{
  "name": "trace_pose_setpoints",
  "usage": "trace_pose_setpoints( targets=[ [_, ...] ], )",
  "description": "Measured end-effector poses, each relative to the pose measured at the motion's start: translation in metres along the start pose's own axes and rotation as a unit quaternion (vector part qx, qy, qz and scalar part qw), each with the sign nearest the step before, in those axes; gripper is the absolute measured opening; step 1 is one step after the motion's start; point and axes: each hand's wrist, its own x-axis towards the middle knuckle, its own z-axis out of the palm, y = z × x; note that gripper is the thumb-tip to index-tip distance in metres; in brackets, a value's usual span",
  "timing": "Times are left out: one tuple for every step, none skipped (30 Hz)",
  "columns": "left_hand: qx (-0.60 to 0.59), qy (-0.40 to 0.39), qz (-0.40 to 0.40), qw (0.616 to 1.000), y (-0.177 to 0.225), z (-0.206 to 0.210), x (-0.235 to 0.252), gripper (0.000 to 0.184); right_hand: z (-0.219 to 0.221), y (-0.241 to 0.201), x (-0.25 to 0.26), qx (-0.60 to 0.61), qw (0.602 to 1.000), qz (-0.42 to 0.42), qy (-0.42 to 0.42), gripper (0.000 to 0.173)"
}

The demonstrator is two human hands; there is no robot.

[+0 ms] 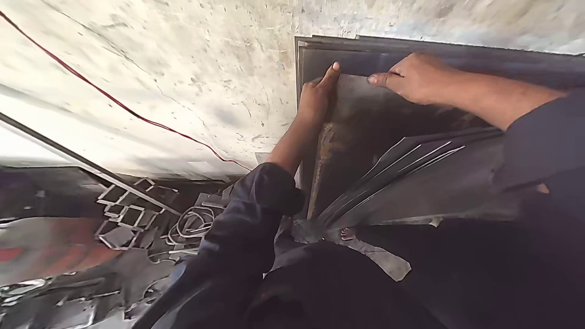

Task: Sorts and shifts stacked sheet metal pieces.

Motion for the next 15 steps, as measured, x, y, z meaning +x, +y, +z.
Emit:
trace_pose_setpoints(
  targets=[
    [0.013, -0.036, 0.016, 0.999, -0.001, -0.008, -0.002, 0.05, -0.001, -0.001, 0.0, 0.001, 1.0, -0.004, 0.0, 0.073],
    [0.034, -0.07, 0.033, 0.996, -0.003, -0.015, -0.003, 0.048, -0.001, -0.001, 0.0, 0.004, 1.0, -0.009, 0.0, 0.073],
    [0.061, -0.107, 0.046, 0.991, -0.005, -0.022, -0.004, 0.042, 0.0, 0.001, 0.0, 0.009, 1.0, -0.017, -0.001, 0.072],
    [0.098, -0.134, 0.061, 0.984, -0.007, -0.028, -0.003, 0.036, 0.0, 0.004, 0.0, 0.019, 0.999, -0.028, -0.001, 0.071],
    [0.146, -0.153, 0.069, 0.975, -0.009, -0.03, -0.002, 0.031, 0.001, 0.007, 0.0, 0.03, 0.999, -0.04, 0.001, 0.07],
    [0.197, -0.169, 0.069, 0.963, -0.013, -0.03, -0.002, 0.032, 0.001, 0.01, -0.001, 0.039, 0.998, -0.046, -0.001, 0.07],
    [0.239, -0.178, 0.069, 0.952, -0.02, -0.029, -0.002, 0.035, 0.001, 0.011, -0.002, 0.045, 0.998, -0.049, -0.005, 0.069],
    [0.274, -0.181, 0.078, 0.941, -0.026, -0.029, -0.003, 0.037, 0.0, 0.011, -0.003, 0.051, 0.998, -0.047, -0.01, 0.067],
    [0.297, -0.18, 0.099, 0.933, -0.03, -0.028, -0.003, 0.036, -0.001, 0.011, -0.005, 0.054, 0.998, -0.043, -0.01, 0.065],
    [0.308, -0.185, 0.124, 0.925, -0.033, -0.029, -0.003, 0.033, -0.003, 0.011, -0.006, 0.056, 0.998, -0.036, -0.01, 0.063],
    [0.31, -0.192, 0.15, 0.919, -0.036, -0.03, -0.002, 0.031, -0.004, 0.01, -0.007, 0.048, 0.998, -0.032, -0.014, 0.061],
    [0.307, -0.198, 0.176, 0.914, -0.038, -0.031, 0.001, 0.028, -0.007, 0.01, -0.007, 0.035, 0.999, -0.035, -0.02, 0.06],
    [0.306, -0.205, 0.197, 0.909, -0.039, -0.034, 0.004, 0.027, -0.01, 0.009, -0.005, 0.023, 0.999, -0.041, -0.027, 0.061],
    [0.307, -0.215, 0.211, 0.903, -0.038, -0.036, 0.007, 0.026, -0.014, 0.008, -0.004, 0.012, 0.998, -0.041, -0.037, 0.062],
    [0.31, -0.223, 0.223, 0.897, -0.037, -0.037, 0.007, 0.025, -0.018, 0.005, -0.004, 0.0, 0.998, -0.036, -0.05, 0.064]
  ],
)
